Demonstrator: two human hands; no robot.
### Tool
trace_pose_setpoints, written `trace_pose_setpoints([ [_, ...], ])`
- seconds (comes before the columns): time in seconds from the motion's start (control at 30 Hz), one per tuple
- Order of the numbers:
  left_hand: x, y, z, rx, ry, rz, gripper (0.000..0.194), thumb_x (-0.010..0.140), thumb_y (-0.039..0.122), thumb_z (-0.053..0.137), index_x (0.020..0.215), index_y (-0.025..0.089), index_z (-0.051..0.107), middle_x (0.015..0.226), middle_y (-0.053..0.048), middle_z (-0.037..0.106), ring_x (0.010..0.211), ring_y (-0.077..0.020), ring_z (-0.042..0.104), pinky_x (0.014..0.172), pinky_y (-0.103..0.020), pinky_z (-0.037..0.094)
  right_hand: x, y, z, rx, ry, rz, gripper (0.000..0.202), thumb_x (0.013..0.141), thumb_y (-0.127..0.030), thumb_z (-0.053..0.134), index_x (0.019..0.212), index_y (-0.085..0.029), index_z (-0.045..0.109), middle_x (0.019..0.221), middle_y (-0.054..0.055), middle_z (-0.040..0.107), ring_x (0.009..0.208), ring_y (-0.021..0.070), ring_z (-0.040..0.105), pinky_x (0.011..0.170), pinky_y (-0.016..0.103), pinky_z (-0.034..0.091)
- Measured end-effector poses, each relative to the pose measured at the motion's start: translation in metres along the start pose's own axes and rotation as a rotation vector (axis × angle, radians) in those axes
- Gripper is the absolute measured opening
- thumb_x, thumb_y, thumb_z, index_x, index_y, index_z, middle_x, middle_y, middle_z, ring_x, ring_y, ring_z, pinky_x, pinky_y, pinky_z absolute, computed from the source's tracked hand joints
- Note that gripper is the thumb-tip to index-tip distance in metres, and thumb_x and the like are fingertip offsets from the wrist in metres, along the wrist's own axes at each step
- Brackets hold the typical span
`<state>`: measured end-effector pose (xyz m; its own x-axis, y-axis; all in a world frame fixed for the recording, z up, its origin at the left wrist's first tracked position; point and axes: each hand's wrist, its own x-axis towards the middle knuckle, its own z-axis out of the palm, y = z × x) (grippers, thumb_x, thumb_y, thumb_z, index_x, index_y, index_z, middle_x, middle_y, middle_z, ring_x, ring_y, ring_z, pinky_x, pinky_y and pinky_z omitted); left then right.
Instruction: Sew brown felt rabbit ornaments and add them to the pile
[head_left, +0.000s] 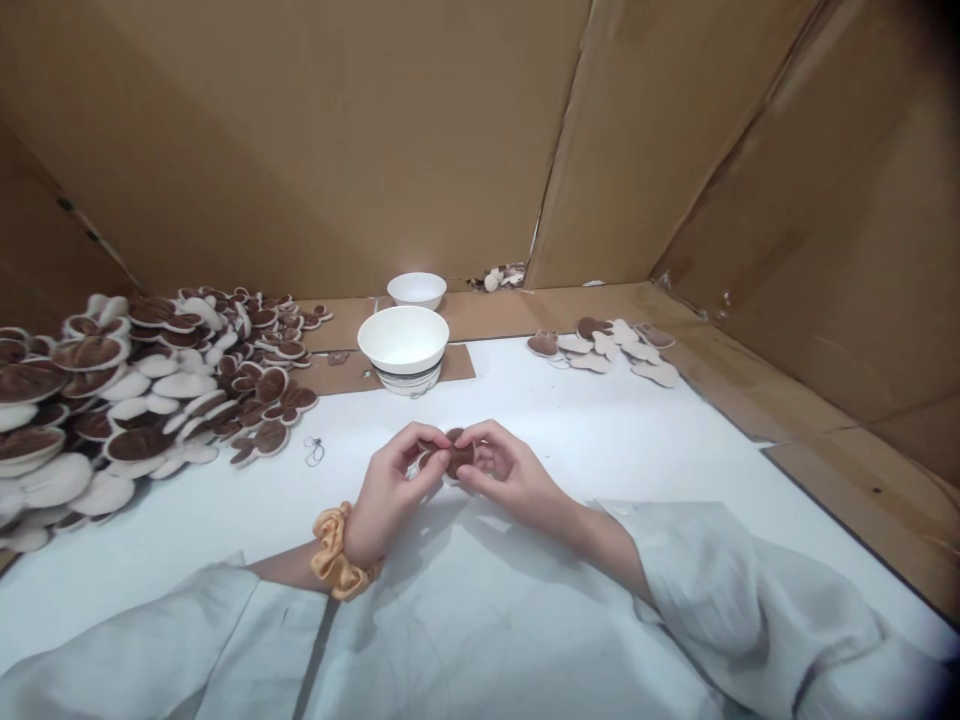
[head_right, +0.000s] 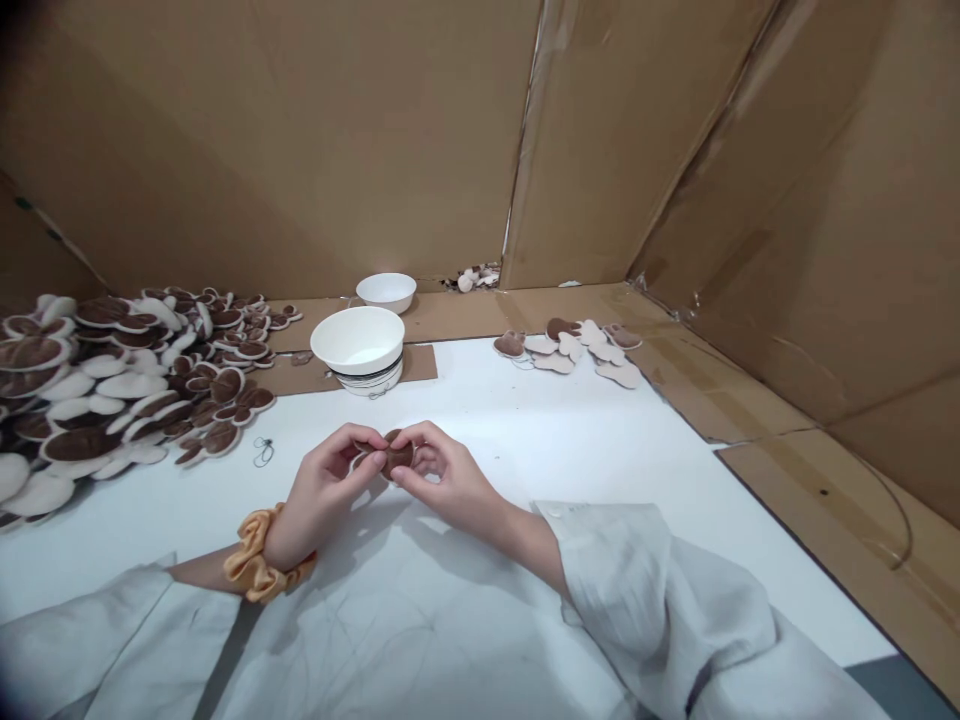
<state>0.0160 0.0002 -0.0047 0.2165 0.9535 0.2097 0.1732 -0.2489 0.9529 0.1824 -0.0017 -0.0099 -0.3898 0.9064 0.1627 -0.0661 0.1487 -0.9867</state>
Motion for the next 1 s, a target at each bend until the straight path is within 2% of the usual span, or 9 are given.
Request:
trace_pose_setpoints([
  [0.13,0.000,0.000,0.001,-0.048,-0.074,0.019,0.018,0.080,0.026,0.056,0.096,0.019,0.058,0.095,-0.005,0.060,0.090,-0.0166,0.056,0.078,-0.026,0.044,0.004,0.003,-0.004,0.081,0.025,0.023,0.018,0.075,-0.023,0.062,0.088,-0.019,0.050,0.097,0.004,0.058,0.084,0.0141,0.061,0.076,0.030,0.049],
  [0.27,0.000,-0.004,0.004,-0.119,-0.126,-0.024,0.017,0.081,0.027,0.055,0.094,0.017,0.056,0.092,-0.005,0.059,0.083,-0.0150,0.056,0.073,-0.025,0.045,0.004,0.004,-0.006,0.064,0.068,0.057,0.016,0.071,-0.022,0.065,0.079,-0.017,0.051,0.086,0.003,0.062,0.077,0.0142,0.062,0.070,0.029,0.050],
  [0.43,0.002,-0.009,0.007,-0.206,-0.092,-0.085,0.012,0.079,0.026,0.057,0.085,0.015,0.055,0.082,-0.002,0.058,0.073,-0.0133,0.056,0.067,-0.025,0.046,0.005,0.004,-0.005,0.149,0.058,0.106,0.018,0.067,-0.022,0.068,0.068,-0.017,0.051,0.070,0.000,0.062,0.067,0.0129,0.062,0.063,0.026,0.048],
  [0.6,0.003,-0.008,0.009,-0.213,-0.013,-0.089,0.012,0.076,0.024,0.059,0.081,0.014,0.056,0.080,-0.002,0.059,0.073,-0.0130,0.056,0.066,-0.025,0.045,0.008,0.010,-0.007,0.277,0.061,0.192,0.021,0.064,-0.025,0.072,0.066,-0.016,0.053,0.069,0.001,0.065,0.062,0.0125,0.062,0.064,0.029,0.049],
  [0.8,0.002,-0.007,0.011,-0.143,0.058,-0.056,0.009,0.076,0.022,0.057,0.078,0.014,0.055,0.077,-0.002,0.059,0.071,-0.0119,0.053,0.065,-0.023,0.041,0.009,0.019,-0.006,0.199,0.141,0.185,0.025,0.066,-0.034,0.071,0.074,-0.015,0.058,0.068,0.003,0.066,0.056,0.0135,0.062,0.061,0.030,0.049],
  [1.0,0.002,-0.007,0.010,-0.108,0.031,-0.018,0.007,0.078,0.021,0.054,0.080,0.016,0.051,0.076,0.000,0.057,0.064,-0.0092,0.048,0.060,-0.021,0.038,0.010,0.006,-0.001,-0.077,0.134,0.104,0.023,0.076,-0.038,0.062,0.074,-0.016,0.054,0.069,0.003,0.063,0.063,0.0145,0.061,0.059,0.026,0.048],
])
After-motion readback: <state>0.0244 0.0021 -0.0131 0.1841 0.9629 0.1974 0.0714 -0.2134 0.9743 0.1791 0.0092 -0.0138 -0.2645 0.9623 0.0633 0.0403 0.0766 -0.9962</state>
